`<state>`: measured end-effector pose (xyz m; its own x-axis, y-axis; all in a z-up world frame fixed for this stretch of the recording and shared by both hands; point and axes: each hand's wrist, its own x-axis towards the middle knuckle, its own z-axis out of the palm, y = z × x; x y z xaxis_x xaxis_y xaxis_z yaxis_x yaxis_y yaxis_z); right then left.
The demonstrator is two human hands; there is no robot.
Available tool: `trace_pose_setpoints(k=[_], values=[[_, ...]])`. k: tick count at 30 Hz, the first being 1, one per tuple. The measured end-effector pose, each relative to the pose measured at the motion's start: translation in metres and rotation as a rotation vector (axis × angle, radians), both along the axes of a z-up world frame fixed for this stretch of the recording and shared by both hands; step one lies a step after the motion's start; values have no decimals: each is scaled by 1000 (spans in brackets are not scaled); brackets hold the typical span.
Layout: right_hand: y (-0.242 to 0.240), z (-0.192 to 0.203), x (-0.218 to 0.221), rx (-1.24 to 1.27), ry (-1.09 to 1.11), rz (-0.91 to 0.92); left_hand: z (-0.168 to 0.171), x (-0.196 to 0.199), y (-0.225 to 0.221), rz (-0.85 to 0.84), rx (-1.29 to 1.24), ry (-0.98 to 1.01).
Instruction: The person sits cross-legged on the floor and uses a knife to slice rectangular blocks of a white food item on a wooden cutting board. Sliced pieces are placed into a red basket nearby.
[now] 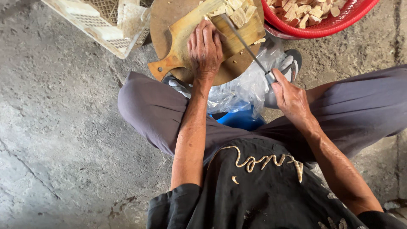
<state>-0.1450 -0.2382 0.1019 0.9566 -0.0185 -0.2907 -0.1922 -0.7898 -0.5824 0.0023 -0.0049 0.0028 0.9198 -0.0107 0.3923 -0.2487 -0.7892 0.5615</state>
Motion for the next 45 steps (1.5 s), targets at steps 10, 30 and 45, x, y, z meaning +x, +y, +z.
trace_pose_setpoints(k=[10, 30, 45], values=[[13, -1, 16, 10, -46, 131, -14, -1, 3, -18, -39, 29], [-6, -12, -9, 52, 52, -22, -6, 1, -2, 7, 35, 14], [0, -6, 17, 104, 45, 66, -23, 0, 3, -32, -25, 32]])
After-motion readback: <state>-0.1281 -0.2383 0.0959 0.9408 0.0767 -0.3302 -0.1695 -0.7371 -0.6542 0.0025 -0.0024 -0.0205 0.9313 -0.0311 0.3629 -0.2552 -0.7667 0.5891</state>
